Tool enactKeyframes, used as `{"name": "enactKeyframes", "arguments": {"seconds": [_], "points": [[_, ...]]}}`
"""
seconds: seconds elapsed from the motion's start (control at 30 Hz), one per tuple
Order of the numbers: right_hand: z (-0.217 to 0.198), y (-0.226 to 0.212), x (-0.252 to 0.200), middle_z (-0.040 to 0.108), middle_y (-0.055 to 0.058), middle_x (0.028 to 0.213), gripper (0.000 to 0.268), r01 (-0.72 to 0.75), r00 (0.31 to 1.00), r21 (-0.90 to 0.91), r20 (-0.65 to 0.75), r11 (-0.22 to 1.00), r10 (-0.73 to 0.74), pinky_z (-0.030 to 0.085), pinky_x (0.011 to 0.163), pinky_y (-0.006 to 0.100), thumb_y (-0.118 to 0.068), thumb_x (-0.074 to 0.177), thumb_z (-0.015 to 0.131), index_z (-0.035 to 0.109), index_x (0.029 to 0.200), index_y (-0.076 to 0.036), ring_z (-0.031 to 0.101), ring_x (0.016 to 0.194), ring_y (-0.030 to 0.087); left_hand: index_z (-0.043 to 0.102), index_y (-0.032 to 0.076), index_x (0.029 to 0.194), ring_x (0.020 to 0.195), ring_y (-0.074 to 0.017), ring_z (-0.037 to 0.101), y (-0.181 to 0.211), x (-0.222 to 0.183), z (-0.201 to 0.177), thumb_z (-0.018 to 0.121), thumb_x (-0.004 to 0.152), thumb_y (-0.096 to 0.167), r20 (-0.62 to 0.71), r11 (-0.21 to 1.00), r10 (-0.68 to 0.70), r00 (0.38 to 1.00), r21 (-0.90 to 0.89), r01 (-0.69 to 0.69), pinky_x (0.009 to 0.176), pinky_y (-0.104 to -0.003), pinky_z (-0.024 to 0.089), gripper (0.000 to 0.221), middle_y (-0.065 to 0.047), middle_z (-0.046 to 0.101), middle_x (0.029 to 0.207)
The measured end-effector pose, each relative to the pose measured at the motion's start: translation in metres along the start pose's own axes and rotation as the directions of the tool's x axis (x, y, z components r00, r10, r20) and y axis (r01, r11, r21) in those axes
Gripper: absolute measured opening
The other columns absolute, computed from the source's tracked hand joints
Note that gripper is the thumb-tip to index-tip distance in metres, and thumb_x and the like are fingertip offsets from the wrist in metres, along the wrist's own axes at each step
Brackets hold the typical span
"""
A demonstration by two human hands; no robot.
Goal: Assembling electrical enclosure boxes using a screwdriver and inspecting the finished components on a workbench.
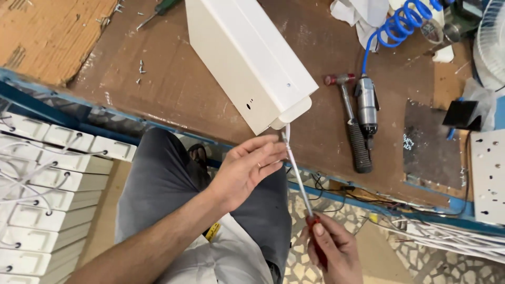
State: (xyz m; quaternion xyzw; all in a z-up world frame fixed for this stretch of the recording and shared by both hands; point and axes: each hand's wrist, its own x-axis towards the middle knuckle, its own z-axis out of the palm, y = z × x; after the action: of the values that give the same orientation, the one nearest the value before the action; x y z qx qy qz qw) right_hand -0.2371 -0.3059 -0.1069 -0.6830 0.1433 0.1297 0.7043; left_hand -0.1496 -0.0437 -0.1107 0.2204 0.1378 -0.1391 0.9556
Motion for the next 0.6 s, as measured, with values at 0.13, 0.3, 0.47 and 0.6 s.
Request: {"name": "enactKeyframes", "arguments": {"seconds": [0.13,0.3,0.47,0.6], "points": [[-0.004,-0.020,0.002,0.074,0.024,0.076,0.037,0.004,0.996,-0.212,-0.089,0.977,-0.023,0.031,0.033,0.028,-0.004,0.094,0.061,0.069,0.127,0.010,0.048,0.039,0.019,0.072,-0.004,0.111,0.077,-0.0113,0.070,0.008,-0.006,0.009,0.069,0.094,0.004,-0.030,0.815,0.258,0.966,0.543,-0.202,0.069,-0.022,0.056,0.020,-0.011,0.079,0.090],[-0.005,-0.025,0.002,0.074,0.023,0.075,0.037,0.029,0.997,-0.177,-0.065,0.984,-0.041,0.031,0.034,0.027,-0.005,0.092,0.064,0.069,0.124,0.014,0.042,0.040,0.016,0.061,0.007,0.118,0.095,-0.0263,0.066,0.105,-0.007,0.073,0.070,0.092,0.009,0.953,-0.573,0.033,0.302,0.265,-0.776,0.090,-0.044,0.055,0.028,-0.011,0.067,0.107],[0.003,-0.029,0.006,0.075,0.018,0.076,0.035,0.130,0.992,-0.241,0.032,0.962,-0.126,0.035,0.034,0.024,-0.004,0.092,0.064,0.070,0.124,0.010,0.045,0.041,0.012,0.069,0.010,0.096,0.104,-0.0318,0.059,0.116,0.074,0.119,0.080,0.059,0.019,0.797,-0.685,-0.447,0.405,-0.014,-0.728,0.092,-0.046,0.047,0.040,-0.008,0.068,0.105],[0.009,-0.027,0.005,0.076,0.016,0.079,0.036,0.131,0.991,-0.279,0.004,0.951,-0.135,0.039,0.040,0.025,-0.005,0.091,0.067,0.069,0.125,0.008,0.048,0.046,0.013,0.077,0.017,0.095,0.092,-0.0273,0.074,0.112,0.071,0.169,0.098,0.065,0.031,0.175,-0.778,-0.613,0.771,0.037,-0.627,0.091,-0.050,0.058,0.039,-0.004,0.080,0.093]]}}
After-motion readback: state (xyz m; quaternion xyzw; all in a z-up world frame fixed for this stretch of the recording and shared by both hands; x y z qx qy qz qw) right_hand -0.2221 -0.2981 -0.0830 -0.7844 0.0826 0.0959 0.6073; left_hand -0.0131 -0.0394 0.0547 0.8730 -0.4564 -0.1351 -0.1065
